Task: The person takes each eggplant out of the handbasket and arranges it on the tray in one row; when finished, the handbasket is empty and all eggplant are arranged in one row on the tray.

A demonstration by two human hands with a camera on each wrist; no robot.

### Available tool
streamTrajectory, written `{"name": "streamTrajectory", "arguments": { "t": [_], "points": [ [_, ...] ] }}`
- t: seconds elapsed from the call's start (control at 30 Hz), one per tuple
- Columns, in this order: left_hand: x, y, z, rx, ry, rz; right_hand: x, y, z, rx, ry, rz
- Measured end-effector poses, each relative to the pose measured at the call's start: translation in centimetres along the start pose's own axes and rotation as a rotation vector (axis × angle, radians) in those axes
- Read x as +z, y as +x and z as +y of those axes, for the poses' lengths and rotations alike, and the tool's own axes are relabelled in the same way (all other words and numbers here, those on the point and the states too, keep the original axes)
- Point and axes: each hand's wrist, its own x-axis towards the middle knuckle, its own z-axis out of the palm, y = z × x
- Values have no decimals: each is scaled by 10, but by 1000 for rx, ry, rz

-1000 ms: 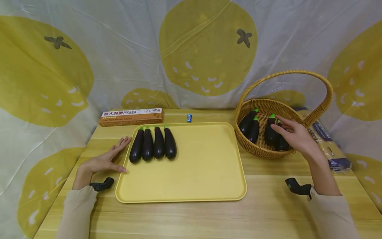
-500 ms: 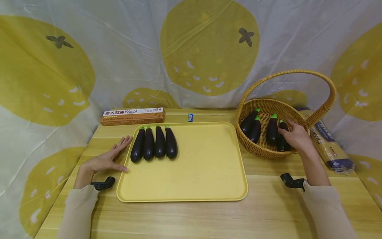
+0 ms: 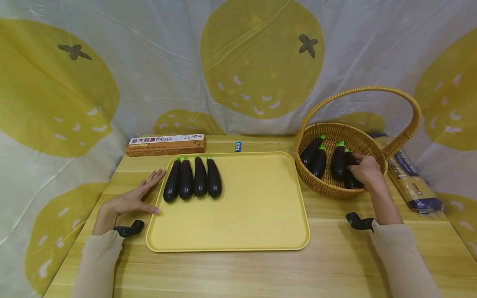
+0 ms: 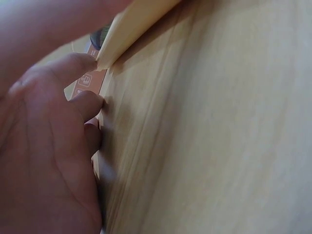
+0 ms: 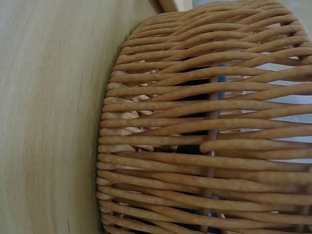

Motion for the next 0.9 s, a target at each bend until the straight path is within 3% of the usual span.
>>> {"name": "streamTrajectory", "arguments": {
  "t": [0.43,0.63,0.9],
  "points": [
    [0,0,0,-7,2,2,5,1,-1,27,26,61],
    [0,0,1,-10,-4,1,6,-2,-2,-2,113,133],
    [0,1,-2,-10,12,4,1,-5,-11,-100,95,149]
  ]
}}
